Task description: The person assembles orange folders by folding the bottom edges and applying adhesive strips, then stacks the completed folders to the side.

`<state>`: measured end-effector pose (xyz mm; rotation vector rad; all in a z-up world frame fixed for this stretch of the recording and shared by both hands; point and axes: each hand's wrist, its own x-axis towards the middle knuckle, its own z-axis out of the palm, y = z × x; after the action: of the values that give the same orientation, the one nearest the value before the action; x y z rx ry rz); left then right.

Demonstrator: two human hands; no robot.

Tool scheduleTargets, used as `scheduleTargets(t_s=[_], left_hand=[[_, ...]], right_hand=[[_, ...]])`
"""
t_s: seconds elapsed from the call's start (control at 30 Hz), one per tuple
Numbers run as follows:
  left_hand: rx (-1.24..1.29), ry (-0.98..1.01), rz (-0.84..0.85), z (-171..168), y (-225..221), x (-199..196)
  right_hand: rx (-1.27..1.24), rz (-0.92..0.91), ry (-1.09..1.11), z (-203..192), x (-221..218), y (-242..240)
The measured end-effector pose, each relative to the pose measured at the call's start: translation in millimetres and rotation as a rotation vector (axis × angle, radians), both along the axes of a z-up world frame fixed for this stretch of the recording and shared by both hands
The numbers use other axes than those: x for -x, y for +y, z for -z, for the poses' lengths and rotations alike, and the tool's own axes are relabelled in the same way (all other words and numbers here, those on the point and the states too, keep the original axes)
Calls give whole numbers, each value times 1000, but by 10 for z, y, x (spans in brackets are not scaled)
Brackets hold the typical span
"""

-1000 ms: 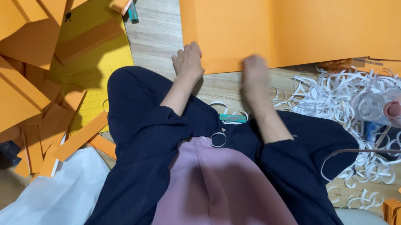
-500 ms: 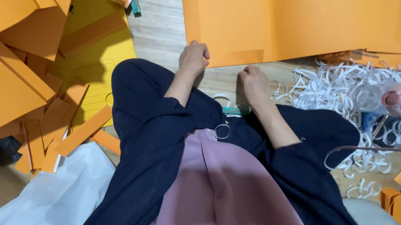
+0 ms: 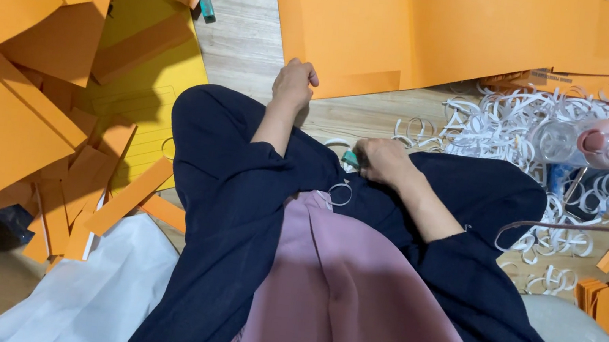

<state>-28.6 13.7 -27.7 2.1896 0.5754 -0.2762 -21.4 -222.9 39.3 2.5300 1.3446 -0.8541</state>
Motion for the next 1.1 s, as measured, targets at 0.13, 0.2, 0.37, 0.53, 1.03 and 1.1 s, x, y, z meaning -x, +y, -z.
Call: scheduleTargets(t_s=[0.13, 0.2, 0.37, 0.53, 1.03, 1.1], left_hand=[[9, 30, -21, 18, 17, -14], [12, 35, -14, 47, 18, -18], [51, -15, -44, 159, 60, -47], [39, 11, -26, -3, 86, -63], [91, 89, -90, -52, 91, -137], [86, 89, -78, -10, 99, -108]], right_hand=[[-217, 288, 257, -388, -56, 9], [-388, 401, 368, -393, -85, -10], [-828, 674, 685, -69, -238, 198], [-546, 638, 39, 443, -296, 804], [-498, 897, -373, 528, -933, 69], [-519, 913, -386, 433, -888, 120]])
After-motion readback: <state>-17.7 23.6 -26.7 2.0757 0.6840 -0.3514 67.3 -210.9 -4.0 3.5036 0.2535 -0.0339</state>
